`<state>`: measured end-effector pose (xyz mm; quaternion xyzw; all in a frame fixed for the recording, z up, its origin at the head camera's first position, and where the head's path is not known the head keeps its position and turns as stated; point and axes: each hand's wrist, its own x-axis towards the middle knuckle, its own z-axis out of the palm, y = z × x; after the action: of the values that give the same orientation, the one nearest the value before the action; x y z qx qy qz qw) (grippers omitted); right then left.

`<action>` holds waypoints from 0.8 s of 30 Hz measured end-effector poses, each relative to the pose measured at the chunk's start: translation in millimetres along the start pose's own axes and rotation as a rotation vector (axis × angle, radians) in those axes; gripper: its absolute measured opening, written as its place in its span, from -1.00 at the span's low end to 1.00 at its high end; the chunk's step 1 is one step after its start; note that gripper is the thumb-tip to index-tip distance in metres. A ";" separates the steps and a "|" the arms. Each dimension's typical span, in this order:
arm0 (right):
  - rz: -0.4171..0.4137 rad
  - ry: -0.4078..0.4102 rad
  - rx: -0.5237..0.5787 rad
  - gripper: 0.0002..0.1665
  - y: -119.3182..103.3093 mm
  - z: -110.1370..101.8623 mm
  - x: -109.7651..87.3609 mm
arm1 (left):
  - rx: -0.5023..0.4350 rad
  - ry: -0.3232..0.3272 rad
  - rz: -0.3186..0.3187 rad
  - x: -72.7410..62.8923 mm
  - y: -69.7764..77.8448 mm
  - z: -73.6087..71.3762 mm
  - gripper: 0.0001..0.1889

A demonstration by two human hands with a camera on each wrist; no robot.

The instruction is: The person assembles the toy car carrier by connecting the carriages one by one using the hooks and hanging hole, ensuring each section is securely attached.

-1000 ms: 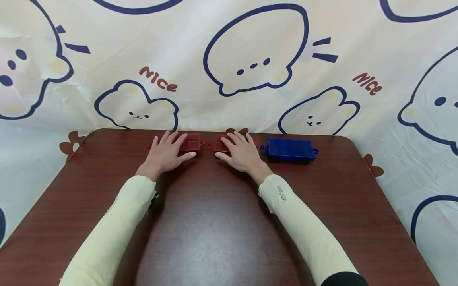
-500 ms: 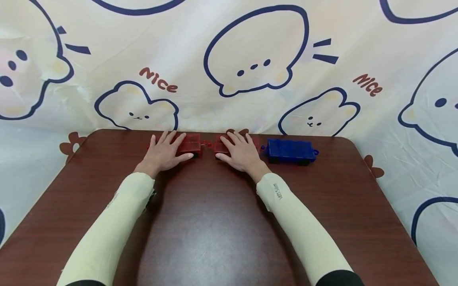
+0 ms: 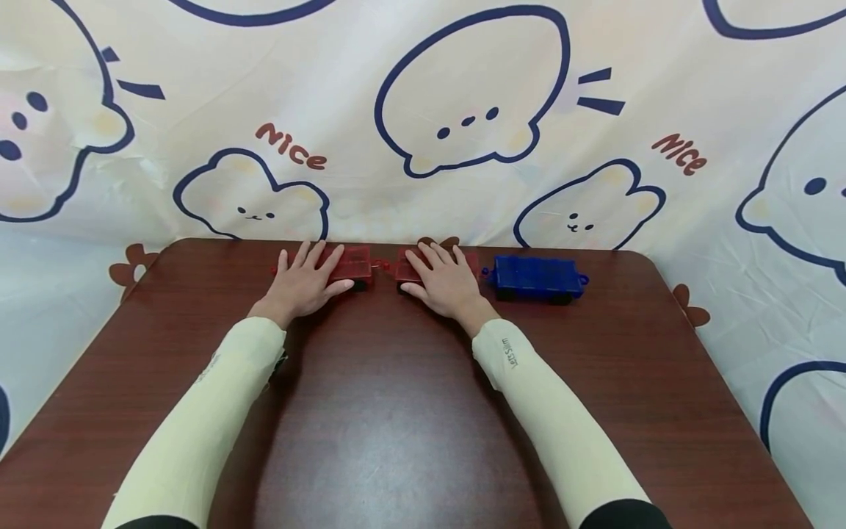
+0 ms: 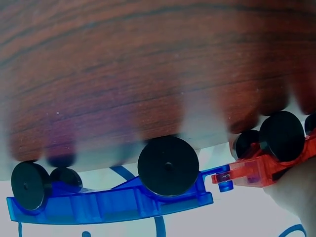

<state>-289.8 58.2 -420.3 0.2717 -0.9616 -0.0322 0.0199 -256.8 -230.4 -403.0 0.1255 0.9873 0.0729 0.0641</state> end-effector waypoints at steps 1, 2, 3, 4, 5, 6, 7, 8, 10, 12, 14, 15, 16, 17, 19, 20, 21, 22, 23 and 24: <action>0.002 -0.004 -0.002 -0.10 -0.1 0.7 0.1 | 0.000 0.000 0.003 0.1 -0.4 0.7 -0.11; 0.003 -0.007 -0.003 -0.10 -0.1 1.3 0.1 | -0.002 0.002 0.006 0.1 -0.6 1.2 -0.11; 0.003 -0.007 -0.004 -0.10 -0.2 1.7 0.1 | -0.001 0.004 0.009 0.2 -0.9 1.7 -0.11; 0.003 -0.007 -0.004 -0.10 -0.4 1.7 0.0 | -0.001 0.005 0.012 0.3 -1.2 1.9 -0.12; 0.003 -0.007 -0.004 -0.10 -0.4 1.9 -0.1 | -0.005 0.007 0.014 0.4 -1.6 2.2 -0.12; 0.004 -0.008 -0.002 -0.10 -0.6 2.0 -0.3 | -0.006 0.009 0.017 0.5 -2.0 2.4 -0.12; 0.003 -0.007 -0.003 -0.10 -0.8 2.0 -0.2 | -0.006 0.012 0.020 0.2 -2.3 2.4 -0.13; 0.003 -0.005 0.000 -0.10 -1.1 1.6 -0.2 | -0.008 0.018 0.022 -0.2 -2.6 2.2 -0.13; 0.001 -0.003 0.002 -0.11 -1.6 0.9 -0.1 | -0.009 0.026 0.024 -0.7 -3.3 1.8 -0.15; 0.002 -0.001 0.002 -0.11 -1.7 0.9 -0.1 | -0.012 0.033 0.029 -1.5 -3.1 1.0 -0.15; 0.003 0.002 0.002 -0.11 -1.7 1.0 0.0 | -0.010 0.038 0.031 -1.8 -3.1 0.5 -0.15; 0.003 0.002 0.002 -0.11 -1.6 1.4 0.1 | -0.012 0.037 0.031 -2.0 -3.2 0.4 -0.15; 0.003 0.002 0.001 -0.11 -1.4 1.7 0.2 | -0.015 0.038 0.034 -2.1 -3.0 0.2 -0.15; 0.004 0.002 0.001 -0.11 -1.3 2.1 0.2 | -0.021 0.037 0.036 -2.2 -3.0 0.0 -0.14; 0.004 0.001 -0.001 -0.11 -1.2 2.2 0.4 | -0.026 0.038 0.036 -1.4 -4.0 0.4 -0.15; 0.004 0.001 -0.001 -0.11 -1.2 2.2 0.5 | -0.032 0.039 0.037 -1.3 -4.5 0.6 -0.15; 0.004 0.000 -0.002 -0.11 -1.2 2.2 0.5 | -0.040 0.039 0.039 -0.9 -4.9 0.7 -0.15; 0.005 -0.001 -0.003 -0.11 -1.2 2.1 0.5 | -0.043 0.041 0.040 -0.5 -5.6 0.9 -0.15; 0.005 -0.001 -0.005 -0.11 -1.3 2.1 0.6 | -0.046 0.042 0.040 -0.4 -6.3 1.1 -0.15; 0.005 -0.001 -0.007 -0.11 -1.6 1.9 0.6 | -0.047 0.043 0.040 -0.3 -6.8 1.3 -0.15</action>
<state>-289.6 56.6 -422.3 0.2694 -0.9622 -0.0356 0.0205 -257.9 -236.8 -405.3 0.1422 0.9838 0.1002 0.0442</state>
